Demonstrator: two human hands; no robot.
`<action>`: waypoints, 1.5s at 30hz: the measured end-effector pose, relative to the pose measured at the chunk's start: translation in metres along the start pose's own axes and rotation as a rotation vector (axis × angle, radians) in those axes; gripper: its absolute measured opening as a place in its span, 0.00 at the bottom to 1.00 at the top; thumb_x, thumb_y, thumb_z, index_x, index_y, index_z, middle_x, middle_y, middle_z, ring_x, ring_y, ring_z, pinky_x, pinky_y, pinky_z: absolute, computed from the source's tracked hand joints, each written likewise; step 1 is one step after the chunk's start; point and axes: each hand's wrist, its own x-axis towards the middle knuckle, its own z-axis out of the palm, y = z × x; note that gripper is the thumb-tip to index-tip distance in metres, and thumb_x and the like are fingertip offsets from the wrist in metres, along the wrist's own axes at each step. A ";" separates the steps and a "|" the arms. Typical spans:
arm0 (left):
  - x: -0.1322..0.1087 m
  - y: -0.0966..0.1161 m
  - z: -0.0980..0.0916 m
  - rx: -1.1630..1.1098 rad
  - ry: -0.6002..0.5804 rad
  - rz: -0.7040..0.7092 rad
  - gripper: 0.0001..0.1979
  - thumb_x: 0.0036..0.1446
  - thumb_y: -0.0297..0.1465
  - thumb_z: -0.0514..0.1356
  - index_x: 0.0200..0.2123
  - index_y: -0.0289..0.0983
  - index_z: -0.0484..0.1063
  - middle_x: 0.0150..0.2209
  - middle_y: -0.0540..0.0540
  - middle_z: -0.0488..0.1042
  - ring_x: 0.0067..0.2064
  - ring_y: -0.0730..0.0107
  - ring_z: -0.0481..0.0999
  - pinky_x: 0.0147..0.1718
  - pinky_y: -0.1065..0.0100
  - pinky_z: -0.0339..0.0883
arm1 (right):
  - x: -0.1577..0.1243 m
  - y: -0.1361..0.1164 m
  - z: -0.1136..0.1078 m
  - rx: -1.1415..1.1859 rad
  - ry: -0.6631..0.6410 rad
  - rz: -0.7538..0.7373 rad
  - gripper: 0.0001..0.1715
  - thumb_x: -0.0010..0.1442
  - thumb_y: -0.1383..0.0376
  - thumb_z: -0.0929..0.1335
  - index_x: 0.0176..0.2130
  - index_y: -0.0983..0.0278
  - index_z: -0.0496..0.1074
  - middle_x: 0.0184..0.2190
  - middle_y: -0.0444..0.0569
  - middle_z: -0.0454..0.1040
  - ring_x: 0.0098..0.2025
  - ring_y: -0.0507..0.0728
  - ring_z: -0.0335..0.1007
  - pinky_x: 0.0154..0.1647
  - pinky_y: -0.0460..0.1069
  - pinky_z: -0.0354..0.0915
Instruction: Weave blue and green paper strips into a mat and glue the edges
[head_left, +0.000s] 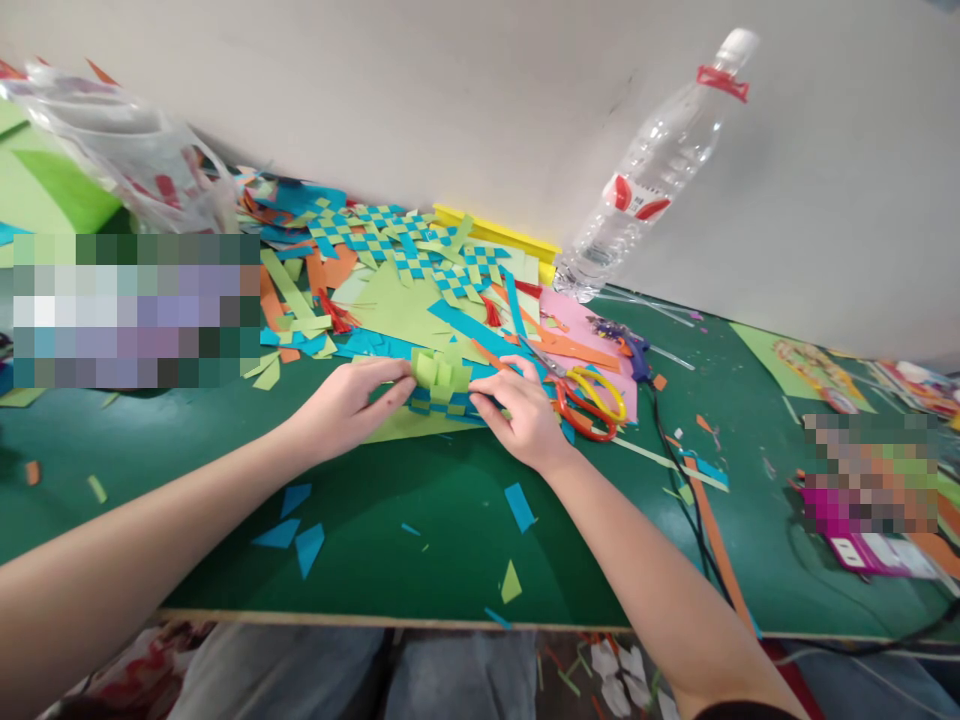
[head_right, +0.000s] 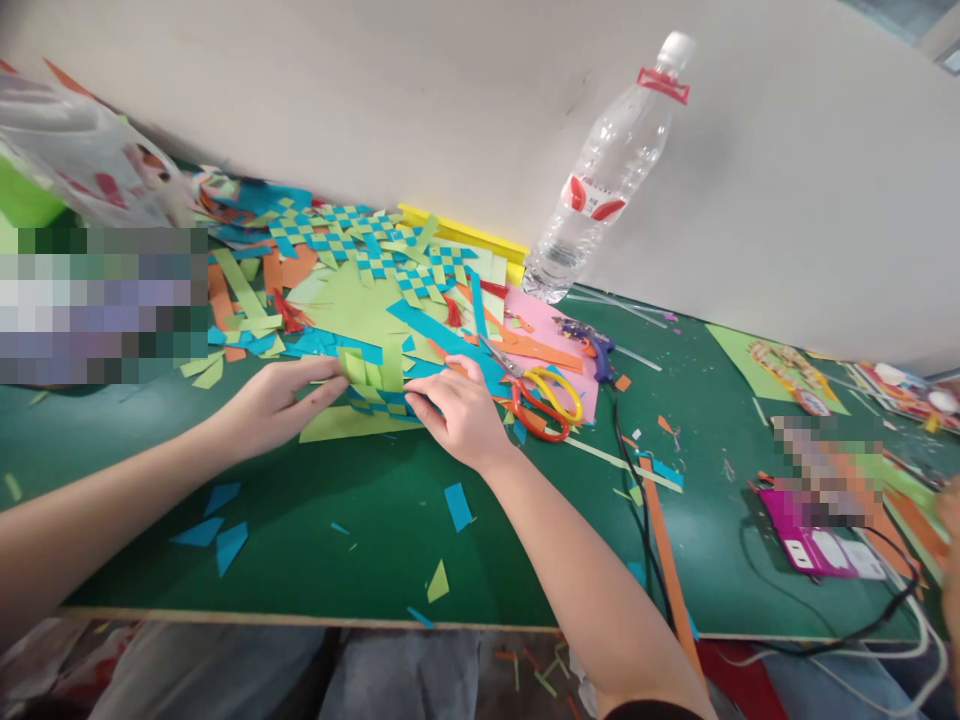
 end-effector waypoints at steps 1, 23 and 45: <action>0.000 0.000 0.000 0.003 0.002 0.004 0.16 0.63 0.39 0.48 0.28 0.37 0.66 0.24 0.51 0.67 0.28 0.71 0.66 0.31 0.69 0.62 | 0.000 0.000 0.000 0.001 -0.002 0.000 0.08 0.68 0.63 0.62 0.39 0.60 0.71 0.33 0.44 0.78 0.34 0.52 0.73 0.60 0.57 0.57; -0.002 -0.009 0.008 -0.065 -0.049 -0.015 0.18 0.56 0.45 0.60 0.43 0.41 0.77 0.42 0.44 0.80 0.43 0.58 0.78 0.44 0.60 0.71 | -0.002 0.004 0.005 0.034 -0.015 -0.020 0.09 0.67 0.62 0.63 0.40 0.59 0.72 0.33 0.44 0.78 0.33 0.52 0.72 0.59 0.59 0.60; -0.002 -0.001 0.002 -0.218 -0.141 -0.184 0.22 0.53 0.50 0.60 0.33 0.36 0.78 0.29 0.46 0.79 0.29 0.66 0.76 0.27 0.69 0.70 | 0.000 -0.007 0.000 0.298 -0.205 0.147 0.10 0.63 0.58 0.68 0.35 0.61 0.76 0.32 0.45 0.79 0.38 0.53 0.75 0.41 0.47 0.70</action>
